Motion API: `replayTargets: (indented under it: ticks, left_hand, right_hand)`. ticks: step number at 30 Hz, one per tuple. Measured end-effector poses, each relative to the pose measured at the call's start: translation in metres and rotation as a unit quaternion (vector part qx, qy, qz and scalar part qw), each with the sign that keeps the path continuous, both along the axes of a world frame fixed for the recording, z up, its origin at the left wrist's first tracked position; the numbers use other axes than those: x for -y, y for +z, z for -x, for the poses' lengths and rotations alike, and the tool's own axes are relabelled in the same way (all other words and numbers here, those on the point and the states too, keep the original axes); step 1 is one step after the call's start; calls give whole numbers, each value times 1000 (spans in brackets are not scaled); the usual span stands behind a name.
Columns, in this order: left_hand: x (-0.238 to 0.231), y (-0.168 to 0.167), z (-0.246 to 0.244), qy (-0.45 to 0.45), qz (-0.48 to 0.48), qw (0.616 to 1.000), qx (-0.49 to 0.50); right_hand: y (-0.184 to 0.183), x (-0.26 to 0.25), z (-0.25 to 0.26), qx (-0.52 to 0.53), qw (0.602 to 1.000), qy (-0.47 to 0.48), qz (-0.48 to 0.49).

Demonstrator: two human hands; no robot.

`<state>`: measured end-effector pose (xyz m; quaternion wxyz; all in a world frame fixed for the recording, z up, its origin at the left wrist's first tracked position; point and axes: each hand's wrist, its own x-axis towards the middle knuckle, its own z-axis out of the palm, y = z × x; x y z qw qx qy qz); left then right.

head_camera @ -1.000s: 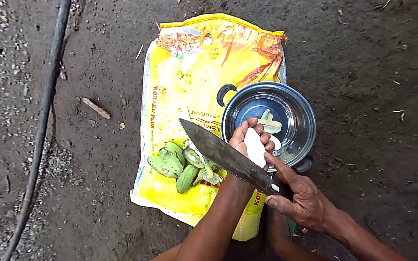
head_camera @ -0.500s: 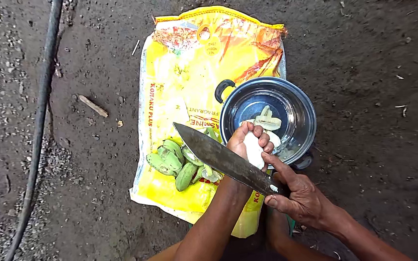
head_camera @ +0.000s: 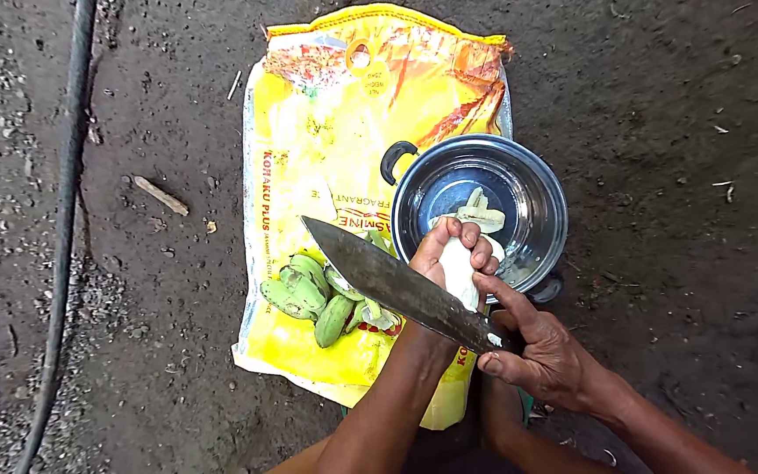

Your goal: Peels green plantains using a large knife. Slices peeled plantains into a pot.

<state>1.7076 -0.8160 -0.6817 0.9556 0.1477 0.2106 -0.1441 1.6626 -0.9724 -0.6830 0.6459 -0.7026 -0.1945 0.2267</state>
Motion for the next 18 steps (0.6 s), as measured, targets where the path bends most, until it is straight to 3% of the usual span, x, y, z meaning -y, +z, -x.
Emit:
replayTargets:
  ticks: [9, 15, 18]
  left_hand:
    - [1, 0, 3, -4, -8, 1000, 23]
    - [9, -11, 8, 45, 2, 993, 107]
    - [18, -6, 10, 88, -17, 993, 76]
  right_hand:
    - [-2, -5, 2, 19, 999, -25, 1]
    - [-2, -5, 2, 18, 999, -35, -3]
    - [-3, -4, 2, 14, 999, -42, -9]
